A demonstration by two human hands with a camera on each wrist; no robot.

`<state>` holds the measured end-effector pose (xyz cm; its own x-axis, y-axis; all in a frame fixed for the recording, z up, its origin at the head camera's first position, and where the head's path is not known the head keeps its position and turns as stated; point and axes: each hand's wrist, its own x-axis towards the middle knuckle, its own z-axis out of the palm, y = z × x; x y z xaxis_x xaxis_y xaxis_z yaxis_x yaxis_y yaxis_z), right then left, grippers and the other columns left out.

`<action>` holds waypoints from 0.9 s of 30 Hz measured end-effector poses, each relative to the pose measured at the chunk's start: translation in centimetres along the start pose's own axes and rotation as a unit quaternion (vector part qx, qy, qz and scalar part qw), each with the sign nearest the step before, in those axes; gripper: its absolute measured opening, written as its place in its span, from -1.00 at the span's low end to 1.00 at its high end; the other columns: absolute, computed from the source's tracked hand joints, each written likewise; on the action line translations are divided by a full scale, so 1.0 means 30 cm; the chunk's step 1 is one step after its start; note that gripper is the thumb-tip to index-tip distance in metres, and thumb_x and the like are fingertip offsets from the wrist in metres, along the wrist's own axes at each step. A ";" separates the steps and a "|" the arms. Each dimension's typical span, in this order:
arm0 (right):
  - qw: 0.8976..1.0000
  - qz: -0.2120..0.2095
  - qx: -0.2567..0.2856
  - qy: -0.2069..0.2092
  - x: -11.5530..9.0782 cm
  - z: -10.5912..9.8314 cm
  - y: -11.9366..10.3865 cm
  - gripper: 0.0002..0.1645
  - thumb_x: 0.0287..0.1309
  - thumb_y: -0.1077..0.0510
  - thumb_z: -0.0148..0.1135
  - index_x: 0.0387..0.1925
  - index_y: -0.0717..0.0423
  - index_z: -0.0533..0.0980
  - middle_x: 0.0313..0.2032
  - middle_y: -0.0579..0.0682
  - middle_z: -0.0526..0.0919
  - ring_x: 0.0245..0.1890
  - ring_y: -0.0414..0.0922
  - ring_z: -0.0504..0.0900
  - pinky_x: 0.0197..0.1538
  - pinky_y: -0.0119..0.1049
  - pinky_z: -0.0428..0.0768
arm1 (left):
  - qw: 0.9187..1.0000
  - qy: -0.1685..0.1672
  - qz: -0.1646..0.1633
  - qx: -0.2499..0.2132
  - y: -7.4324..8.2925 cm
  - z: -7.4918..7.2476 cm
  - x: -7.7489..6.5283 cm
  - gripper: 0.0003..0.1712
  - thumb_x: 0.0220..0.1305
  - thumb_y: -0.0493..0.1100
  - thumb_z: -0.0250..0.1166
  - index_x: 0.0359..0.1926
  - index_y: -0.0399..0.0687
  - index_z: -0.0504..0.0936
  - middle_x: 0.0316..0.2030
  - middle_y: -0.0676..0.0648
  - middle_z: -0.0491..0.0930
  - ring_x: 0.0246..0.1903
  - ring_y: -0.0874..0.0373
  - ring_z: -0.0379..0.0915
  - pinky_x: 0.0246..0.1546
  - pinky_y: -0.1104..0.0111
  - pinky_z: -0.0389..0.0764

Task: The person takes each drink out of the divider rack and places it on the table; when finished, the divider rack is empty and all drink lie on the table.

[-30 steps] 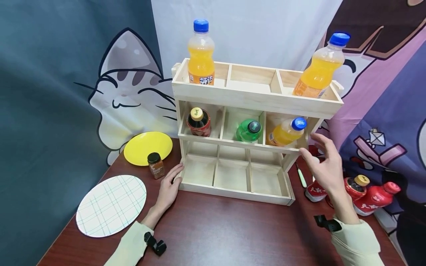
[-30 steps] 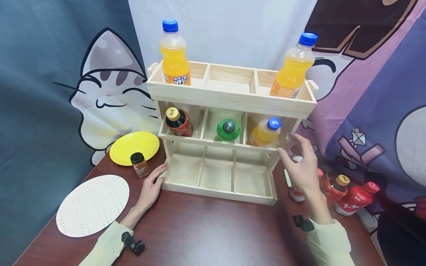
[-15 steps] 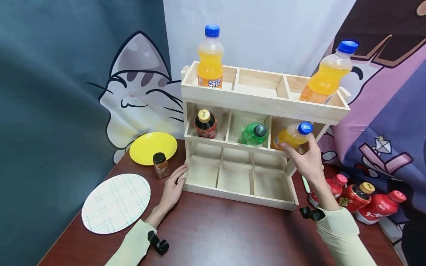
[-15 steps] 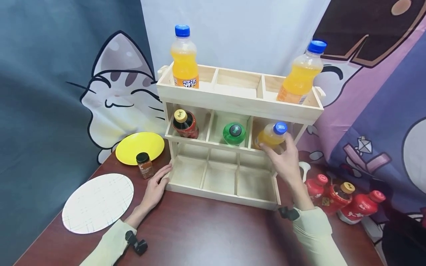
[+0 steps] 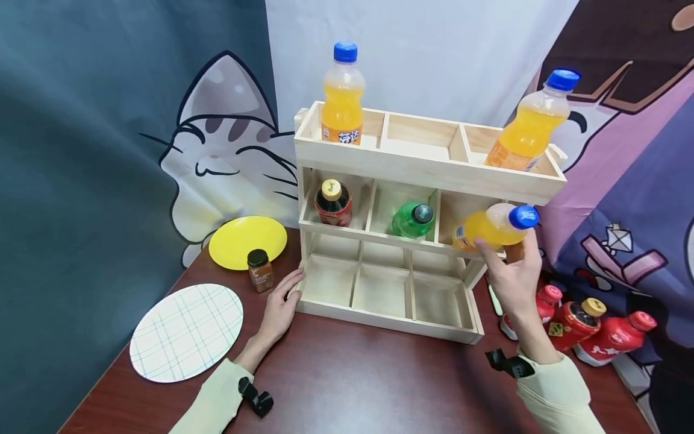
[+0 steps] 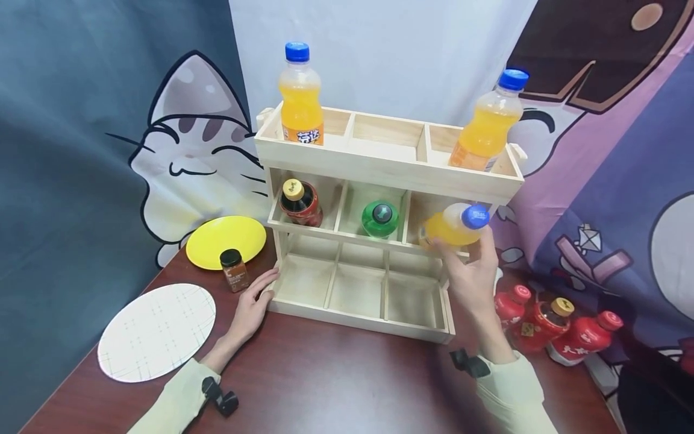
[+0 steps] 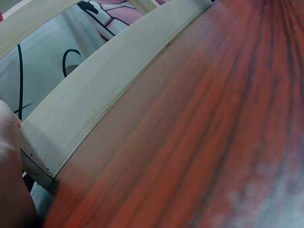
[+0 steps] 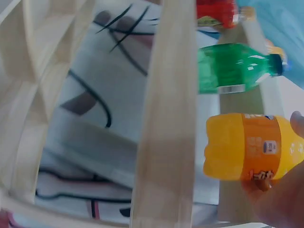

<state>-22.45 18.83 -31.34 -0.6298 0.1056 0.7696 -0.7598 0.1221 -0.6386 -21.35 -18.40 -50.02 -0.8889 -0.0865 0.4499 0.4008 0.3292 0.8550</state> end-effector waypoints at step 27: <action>0.956 0.207 -0.072 0.197 -0.450 -0.415 0.214 -0.21 -0.31 0.56 0.29 0.09 0.19 0.33 -0.13 -0.06 0.60 -0.16 -0.29 0.57 -0.16 -0.64 0.45 | 1.000 0.002 0.010 0.008 0.005 0.006 0.008 -0.60 0.16 -0.45 0.03 0.06 -0.33 0.46 0.14 -0.21 0.39 0.19 -0.09 0.24 0.09 0.67 0.17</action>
<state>-16.83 30.49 -45.87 -0.7409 0.5333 0.4081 -0.4109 0.1207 -0.9037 -21.55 -18.21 -49.83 -0.8794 -0.0838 0.4687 0.4153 0.3466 0.8411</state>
